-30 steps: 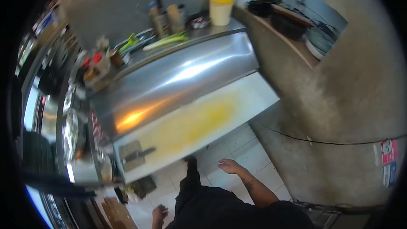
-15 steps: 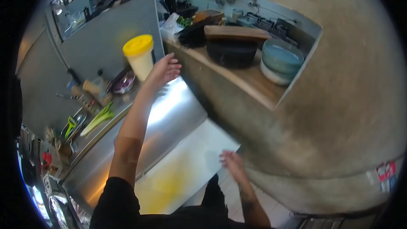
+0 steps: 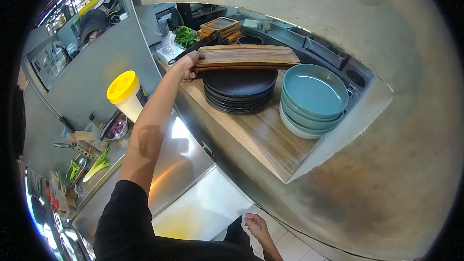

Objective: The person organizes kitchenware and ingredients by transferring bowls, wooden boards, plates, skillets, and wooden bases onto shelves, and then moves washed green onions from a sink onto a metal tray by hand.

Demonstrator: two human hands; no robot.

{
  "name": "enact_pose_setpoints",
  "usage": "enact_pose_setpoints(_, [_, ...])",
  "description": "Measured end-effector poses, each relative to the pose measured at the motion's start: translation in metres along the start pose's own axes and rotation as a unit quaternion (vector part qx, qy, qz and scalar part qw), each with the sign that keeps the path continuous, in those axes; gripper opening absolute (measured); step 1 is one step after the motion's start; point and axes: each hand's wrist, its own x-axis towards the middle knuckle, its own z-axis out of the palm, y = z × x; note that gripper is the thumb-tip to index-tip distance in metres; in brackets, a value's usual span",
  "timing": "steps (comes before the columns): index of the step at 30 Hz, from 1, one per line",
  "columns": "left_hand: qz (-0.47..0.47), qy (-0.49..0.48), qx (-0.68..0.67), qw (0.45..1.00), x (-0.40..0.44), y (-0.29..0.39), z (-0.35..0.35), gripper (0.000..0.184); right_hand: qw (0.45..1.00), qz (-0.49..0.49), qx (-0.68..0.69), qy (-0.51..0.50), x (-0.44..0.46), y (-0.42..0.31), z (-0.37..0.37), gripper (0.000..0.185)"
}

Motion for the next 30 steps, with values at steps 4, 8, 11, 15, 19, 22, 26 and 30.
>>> enact_pose_setpoints(4, [0.028, -0.082, -0.035, 0.996, -0.005, 0.012, -0.015, 0.016, 0.998, -0.019, -0.039, -0.049, 0.007, -0.017, 0.003, 0.042])
enact_pose_setpoints(8, [0.092, -0.061, -0.058, 0.992, -0.016, 0.008, -0.033, 0.020, 0.992, -0.019, -0.089, -0.090, 0.014, -0.022, 0.005, 0.043])
enact_pose_setpoints(11, [0.118, -0.032, -0.084, 0.989, -0.072, -0.003, -0.069, 0.025, 0.987, -0.015, -0.107, -0.115, 0.014, -0.016, 0.011, 0.043])
enact_pose_setpoints(15, [0.167, 0.051, -0.197, 0.965, -0.169, -0.075, -0.125, 0.035, 0.969, -0.047, -0.179, -0.166, 0.002, -0.014, 0.024, 0.041])
enact_pose_setpoints(19, [0.192, 0.189, 0.056, 0.962, -0.320, -0.236, -0.206, 0.047, 0.959, -0.109, -0.050, -0.257, -0.033, -0.051, 0.056, 0.034])
enact_pose_setpoints(22, [0.074, 0.237, -0.035, 0.968, -0.479, -0.376, -0.227, 0.060, 0.928, -0.151, 0.068, -0.334, -0.058, -0.077, 0.081, 0.068])
enact_pose_setpoints(26, [0.000, 0.337, -0.030, 0.941, -0.733, -0.554, -0.198, 0.053, 0.797, -0.201, 0.019, -0.569, -0.136, -0.085, 0.192, 0.074])
enact_pose_setpoints(30, [-0.088, 0.500, -0.246, 0.826, -0.972, -0.695, -0.089, 0.059, 0.603, -0.454, -0.073, -0.652, -0.287, 0.027, 0.306, 0.071])
